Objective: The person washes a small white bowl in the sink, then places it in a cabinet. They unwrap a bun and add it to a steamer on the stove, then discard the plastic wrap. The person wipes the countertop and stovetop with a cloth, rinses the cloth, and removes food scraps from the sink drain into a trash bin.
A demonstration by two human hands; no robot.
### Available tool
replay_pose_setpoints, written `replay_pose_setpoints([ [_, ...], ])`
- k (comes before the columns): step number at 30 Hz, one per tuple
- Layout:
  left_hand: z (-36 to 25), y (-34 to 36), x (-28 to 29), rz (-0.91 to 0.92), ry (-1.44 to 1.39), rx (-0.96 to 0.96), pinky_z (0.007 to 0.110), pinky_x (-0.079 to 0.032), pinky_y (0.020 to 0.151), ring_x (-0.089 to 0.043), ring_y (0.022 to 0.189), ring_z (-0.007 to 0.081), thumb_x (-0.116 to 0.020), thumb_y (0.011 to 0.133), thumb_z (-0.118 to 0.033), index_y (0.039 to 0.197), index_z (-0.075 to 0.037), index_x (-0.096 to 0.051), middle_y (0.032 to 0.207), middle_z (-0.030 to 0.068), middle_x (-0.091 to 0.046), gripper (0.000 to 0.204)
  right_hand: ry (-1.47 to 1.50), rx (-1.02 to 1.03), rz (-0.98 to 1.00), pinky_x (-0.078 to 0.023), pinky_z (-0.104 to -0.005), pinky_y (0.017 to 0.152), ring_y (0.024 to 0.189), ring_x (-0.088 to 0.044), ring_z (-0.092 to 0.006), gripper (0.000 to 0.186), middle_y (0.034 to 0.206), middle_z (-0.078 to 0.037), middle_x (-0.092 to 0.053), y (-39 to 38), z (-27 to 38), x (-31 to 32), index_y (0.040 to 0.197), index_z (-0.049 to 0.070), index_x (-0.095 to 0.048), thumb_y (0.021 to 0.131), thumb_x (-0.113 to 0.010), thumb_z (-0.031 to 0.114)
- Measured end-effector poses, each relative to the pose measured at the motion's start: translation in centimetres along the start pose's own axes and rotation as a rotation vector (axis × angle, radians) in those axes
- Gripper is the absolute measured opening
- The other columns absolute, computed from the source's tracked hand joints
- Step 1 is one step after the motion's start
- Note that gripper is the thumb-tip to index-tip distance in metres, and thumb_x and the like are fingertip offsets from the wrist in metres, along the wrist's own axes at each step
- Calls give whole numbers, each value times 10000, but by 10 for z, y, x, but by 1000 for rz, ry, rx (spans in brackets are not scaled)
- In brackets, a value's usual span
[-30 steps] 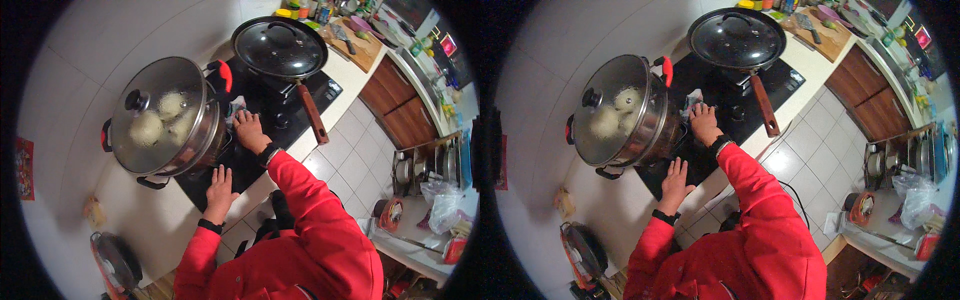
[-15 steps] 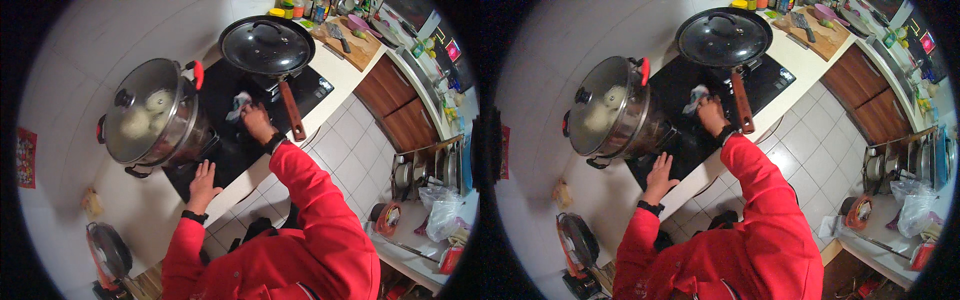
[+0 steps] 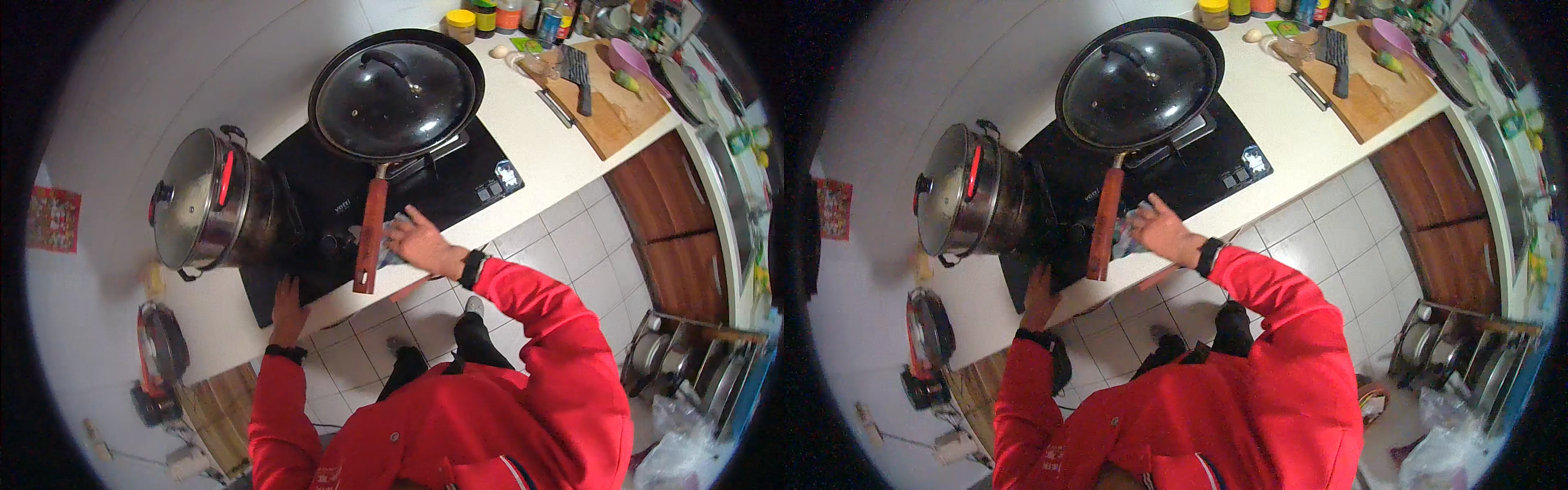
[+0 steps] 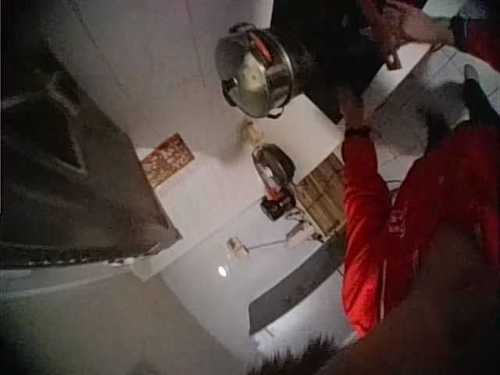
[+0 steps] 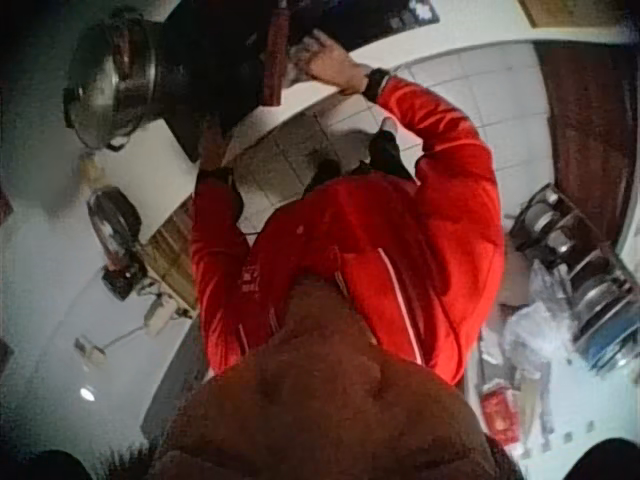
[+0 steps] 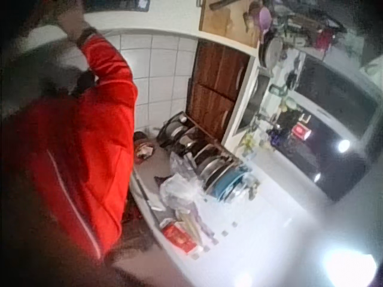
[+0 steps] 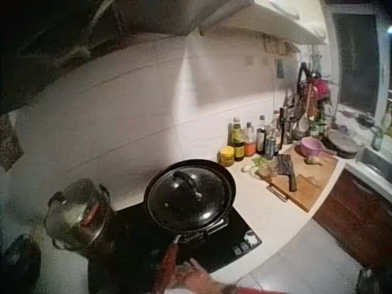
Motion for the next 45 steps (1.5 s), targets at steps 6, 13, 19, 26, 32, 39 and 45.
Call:
replay_pose_setpoints([
  [6,-68,-39,1,-215,-177,68,432,-275,1076,-307,1300,375,-700,715,-128,1301,-39,-440,1411,203,-322,648,-203,-153,25,-283,-455,1054,1168,-489,-296,376,1246,-155,-534,-4,-67,6,1160,49,-581,815,-492,169],
  [13,-150,-55,-6,-305,-290,99,444,-289,1062,-324,1285,378,-676,756,-145,1256,-30,-474,1387,212,-348,552,-149,-120,-19,-363,-412,975,1135,-510,-273,356,1201,-131,-563,22,-66,-14,1150,80,-595,828,-480,180],
  [19,-176,-107,-39,-351,-323,188,451,-313,1040,-351,1260,380,-685,760,-183,1213,-28,-507,1347,218,-393,511,-197,-128,-37,-341,-432,1016,1192,-466,-304,413,1264,-171,-512,-43,-93,11,1213,39,-541,827,-483,174],
  [26,-180,-202,-134,-235,-357,364,444,-352,1006,-426,1206,373,-699,754,-251,1155,-19,-562,1267,216,-482,483,-233,-303,-59,-416,-385,808,1024,-536,-249,266,1048,-126,-574,-83,-190,58,1059,63,-596,830,-491,148],
  [32,-185,-268,-195,-15,-480,569,401,-421,946,-540,1100,350,-716,751,-289,1066,10,-622,1139,215,-594,445,-31,10,81,-387,-417,965,1176,-467,-301,379,1229,-140,-511,-102,-168,46,1210,98,-548,845,-472,163],
  [39,-179,-275,-203,5,-578,849,374,-432,948,-557,1097,336,-710,736,-307,1068,18,-635,1136,213,-604,471,50,-29,-41,-401,-396,937,1143,-502,-247,309,1199,-72,-541,-84,-250,47,1116,124,-614,836,-492,172],
  [45,-229,-170,-163,-93,-680,773,346,-435,931,-587,1048,280,-718,770,-262,1110,25,-608,1112,182,-624,458,112,190,-119,-440,-365,868,1054,-537,-234,276,1149,-57,-543,-36,-302,27,1053,96,-629,798,-539,151],
])
Point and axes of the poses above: each hand's wrist, its own y-axis towards the middle knuckle, its own x-axis out of the back of the hand, z = x × y, the point moved 8 cm from there along y, towards the middle knuckle
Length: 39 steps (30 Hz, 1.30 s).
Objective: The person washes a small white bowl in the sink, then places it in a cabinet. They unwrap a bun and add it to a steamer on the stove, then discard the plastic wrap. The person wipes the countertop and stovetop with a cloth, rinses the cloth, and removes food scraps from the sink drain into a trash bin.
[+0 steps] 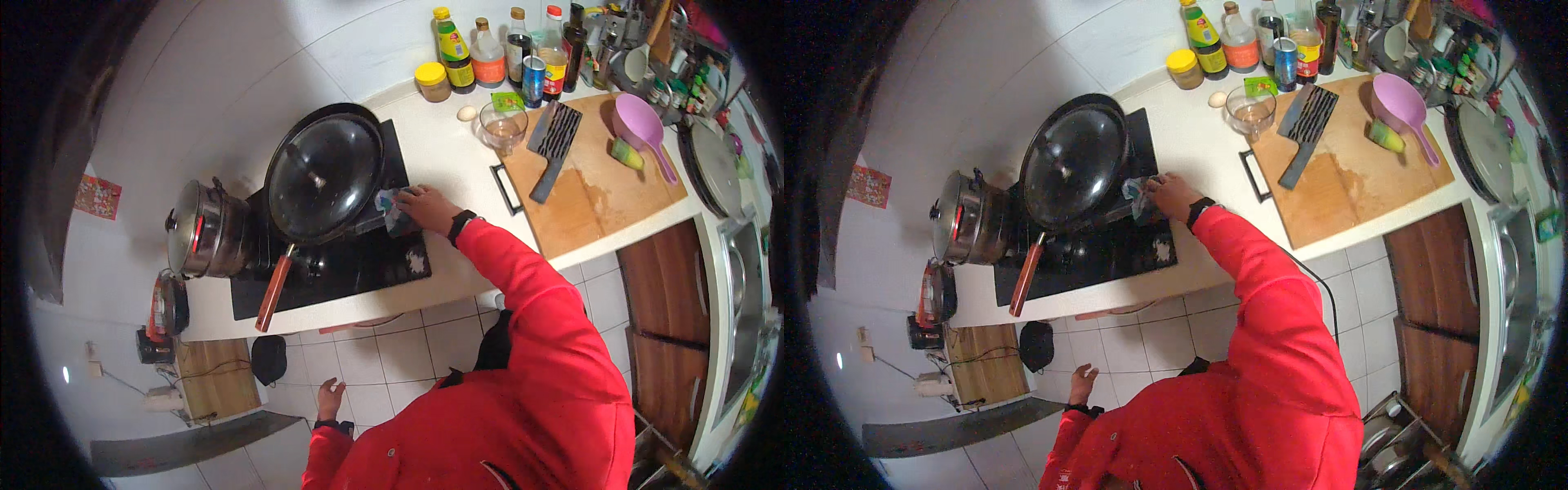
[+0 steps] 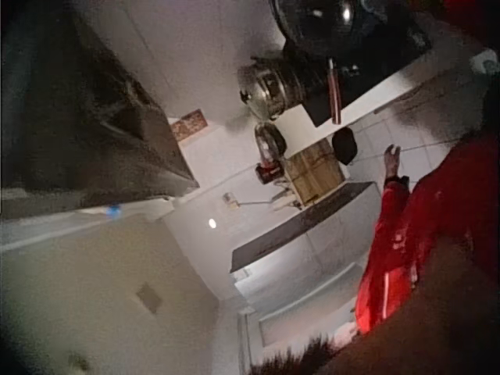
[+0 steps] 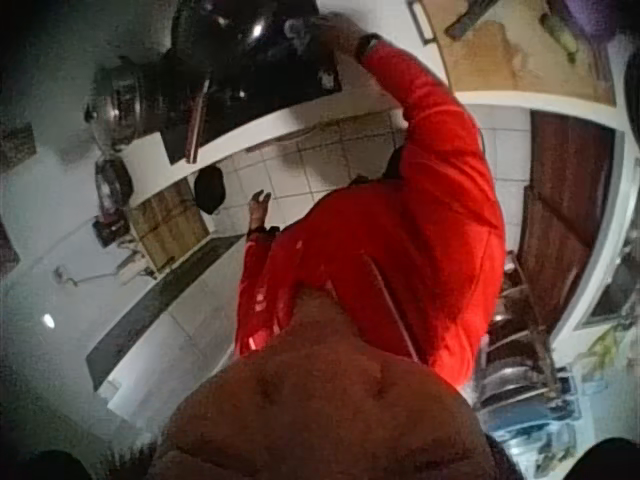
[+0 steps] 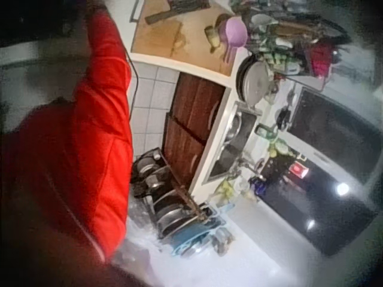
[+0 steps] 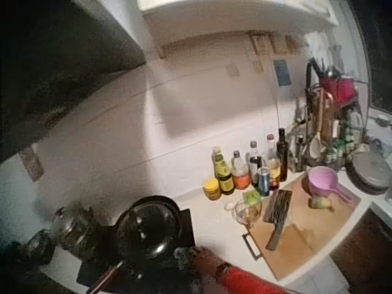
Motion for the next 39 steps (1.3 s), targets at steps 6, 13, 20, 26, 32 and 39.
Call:
replay_pose_setpoints([
  [6,-111,3,-11,-3,113,28,347,-424,945,-564,1084,278,-712,780,-265,1123,16,-605,1139,196,-606,456,-25,-276,295,-509,-413,670,787,-643,-285,125,832,-64,-660,41,-94,8,828,127,-672,794,-579,202],
  [13,-148,-60,-28,106,253,225,400,-422,949,-539,1109,337,-655,805,-372,1116,-11,-611,1140,197,-600,478,298,-536,85,-514,-438,616,737,-663,-303,194,804,-107,-677,120,-190,23,778,112,-678,818,-538,241],
  [20,-136,-113,-37,139,215,410,393,-435,936,-555,1096,327,-672,787,-395,1105,-3,-617,1123,200,-611,508,280,-485,262,-480,-439,805,981,-595,-297,286,1104,-87,-599,184,-196,-75,1142,223,-599,899,-449,215],
  [26,-133,-125,-50,203,177,438,392,-446,929,-570,1095,310,-666,806,-388,1165,-4,-581,1149,188,-608,533,400,-185,284,-372,-487,946,1136,-484,-348,364,1189,-141,-548,222,-139,-144,1178,173,-567,898,-457,379],
  [32,-155,-110,-59,157,183,348,395,-459,905,-579,1076,315,-649,827,-372,1156,0,-585,1126,196,-616,501,321,87,353,-340,-464,999,1262,-388,-305,444,1367,-64,-433,230,-110,-151,1294,206,-484,879,-468,363],
  [39,-174,-99,-65,152,163,282,381,-464,890,-595,1049,309,-647,828,-382,1153,-10,-586,1112,200,-620,498,250,42,253,-375,-407,974,1230,-421,-256,344,1321,-9,-489,210,-126,-134,1172,254,-586,845,-496,308],
])
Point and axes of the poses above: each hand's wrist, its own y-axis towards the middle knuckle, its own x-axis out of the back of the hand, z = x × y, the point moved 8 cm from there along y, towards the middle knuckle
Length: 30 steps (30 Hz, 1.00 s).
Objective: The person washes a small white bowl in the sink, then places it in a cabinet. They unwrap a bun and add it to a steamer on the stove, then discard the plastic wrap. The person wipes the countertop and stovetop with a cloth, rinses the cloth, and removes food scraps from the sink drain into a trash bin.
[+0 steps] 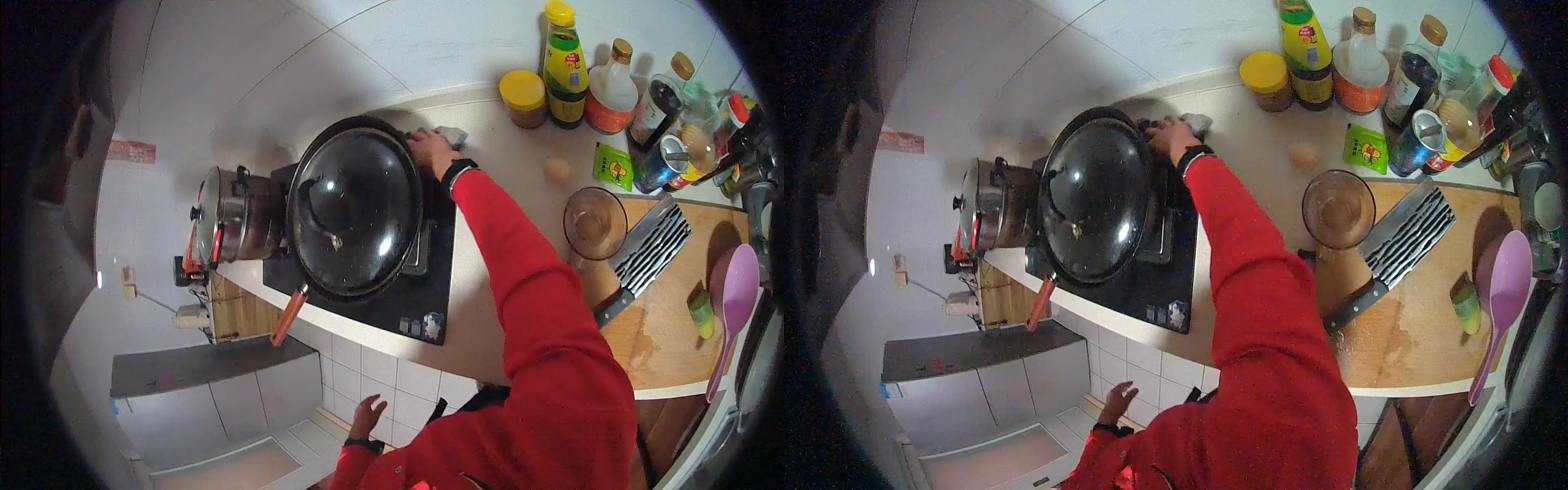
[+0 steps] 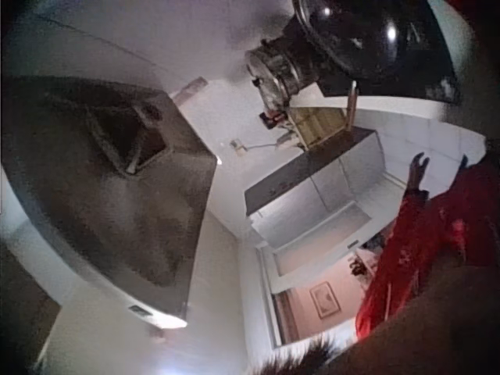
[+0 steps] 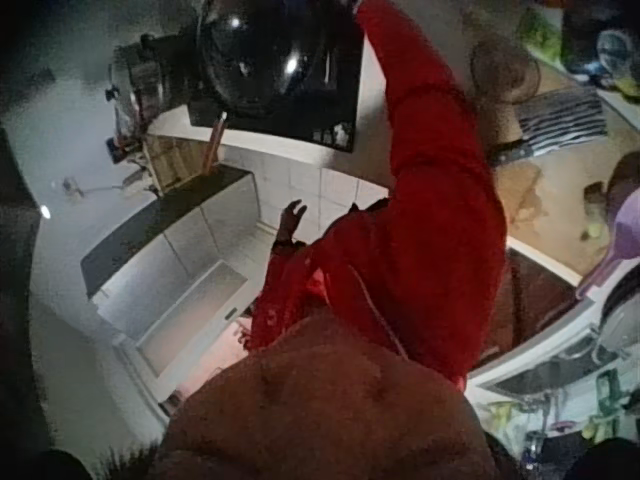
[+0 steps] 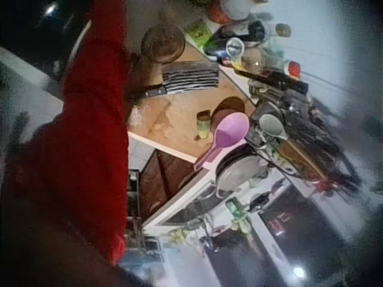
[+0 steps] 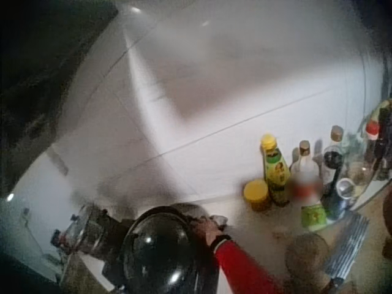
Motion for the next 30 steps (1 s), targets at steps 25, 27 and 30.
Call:
replay_pose_setpoints([
  [25,81,31,-73,-95,-348,-119,372,-484,860,-614,997,301,-680,798,-317,1100,-7,-604,1050,186,-641,440,-37,-286,-91,-516,-420,686,824,-632,-316,278,949,-132,-633,-148,71,66,985,165,-679,724,-656,259],
  [27,94,28,-81,-78,-390,-73,376,-486,858,-615,999,305,-677,801,-314,1108,-2,-598,1057,192,-638,444,-82,-370,-35,-517,-422,683,819,-640,-312,300,940,-120,-639,-147,66,66,986,144,-670,711,-674,263],
  [30,113,21,-91,-56,-419,-53,378,-487,855,-614,1004,305,-674,805,-315,1115,0,-594,1062,195,-636,449,-126,-451,5,-513,-433,690,840,-640,-323,354,945,-118,-644,-143,62,68,996,124,-649,688,-720,283],
])
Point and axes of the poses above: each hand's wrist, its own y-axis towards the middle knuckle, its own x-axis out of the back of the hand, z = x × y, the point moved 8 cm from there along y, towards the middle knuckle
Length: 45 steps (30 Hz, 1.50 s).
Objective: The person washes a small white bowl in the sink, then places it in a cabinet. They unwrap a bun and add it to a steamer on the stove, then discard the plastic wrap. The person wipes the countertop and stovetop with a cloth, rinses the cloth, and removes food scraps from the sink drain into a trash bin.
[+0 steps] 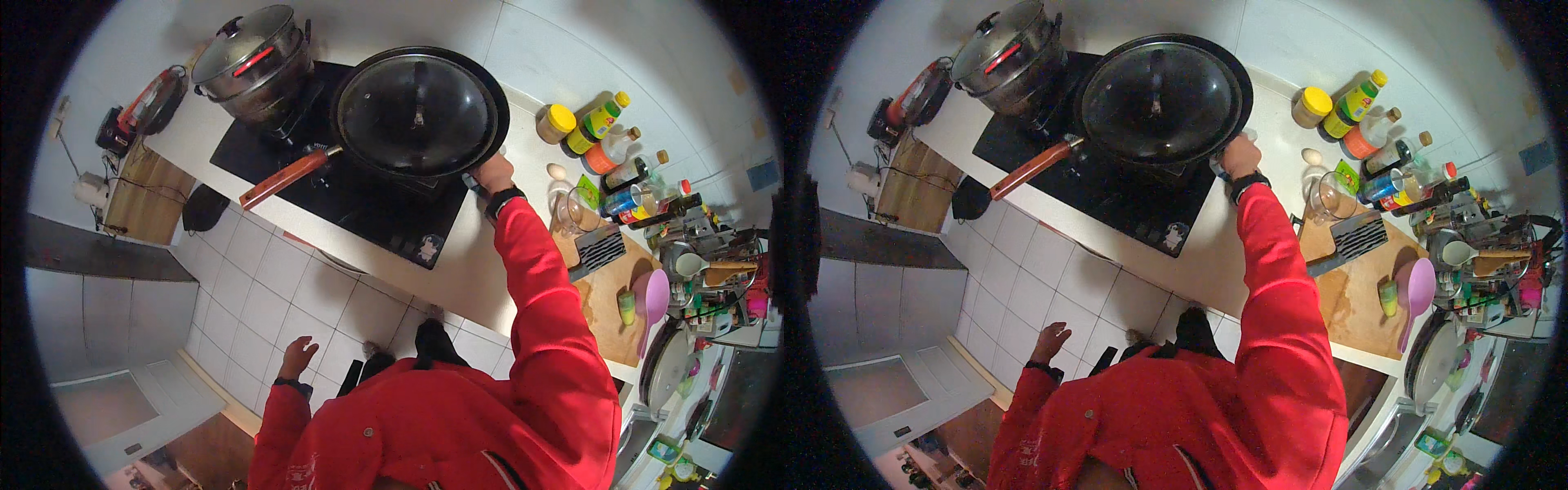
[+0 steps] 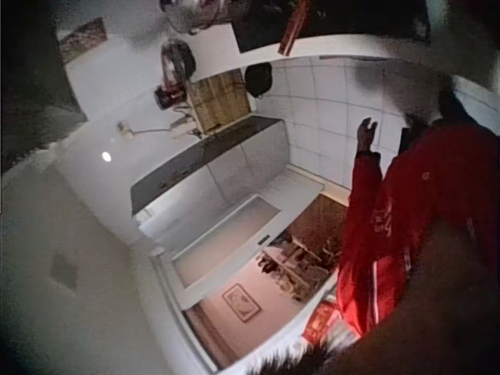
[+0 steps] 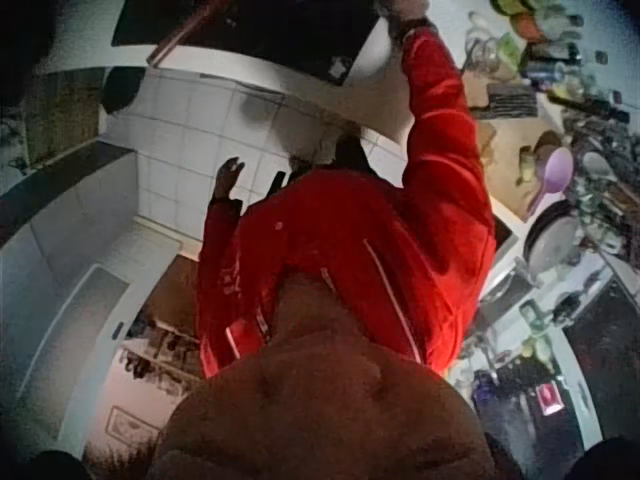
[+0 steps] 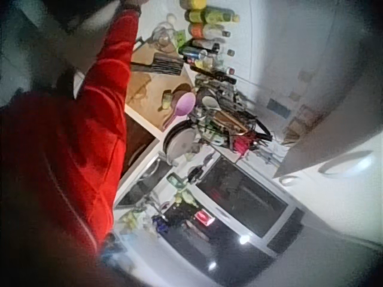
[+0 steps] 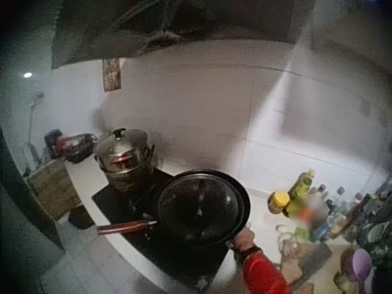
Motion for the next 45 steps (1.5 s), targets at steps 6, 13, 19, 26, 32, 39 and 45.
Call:
replay_pose_setpoints([
  [6,26,-22,0,26,53,42,361,-498,833,-622,971,299,-633,802,-299,1119,24,-586,1028,213,-637,455,-134,-244,71,-466,-479,800,1052,-541,-307,398,1119,-88,-577,-4,-4,-2,1071,137,-619,730,-702,327],
  [13,43,-32,3,60,29,83,378,-487,849,-616,998,306,-658,807,-322,1126,-6,-590,1045,195,-641,454,-67,-247,-145,-482,-448,766,965,-570,-313,367,1053,-119,-565,-38,11,-12,1057,91,-608,754,-663,290],
  [19,50,-28,1,53,9,27,367,-506,816,-635,937,288,-642,815,-318,1107,17,-590,1011,193,-652,448,-94,-223,-112,-460,-437,766,955,-560,-316,257,1075,-120,-537,-60,27,-19,1068,121,-624,885,-485,237],
  [26,37,-34,3,40,24,36,385,-484,866,-608,1020,313,-653,814,-319,1125,7,-584,1078,203,-630,456,-78,-134,-144,-451,-434,798,1003,-536,-310,248,1126,-118,-520,-64,39,-11,1040,139,-653,831,-555,230],
  [32,46,-51,-6,83,-9,92,383,-484,874,-602,1036,309,-661,804,-318,1127,-4,-586,1079,206,-628,456,0,-39,-206,-445,-438,817,1006,-533,-318,308,1120,-127,-534,-61,37,-18,1042,139,-655,735,-630,163],
  [39,46,-46,-5,112,62,82,378,-486,874,-601,1045,303,-658,806,-310,1146,-9,-577,1092,206,-625,461,178,332,44,-490,-387,815,985,-578,-294,290,1088,-85,-571,-72,13,-6,972,146,-671,720,-570,44],
  [45,30,-39,-2,88,-11,94,374,-481,889,-596,1057,306,-648,815,-299,1156,5,-567,1114,210,-615,464,271,7,-98,-460,-394,864,999,-565,-348,316,1116,-182,-556,-45,-46,23,1081,58,-602,770,-547,57],
])
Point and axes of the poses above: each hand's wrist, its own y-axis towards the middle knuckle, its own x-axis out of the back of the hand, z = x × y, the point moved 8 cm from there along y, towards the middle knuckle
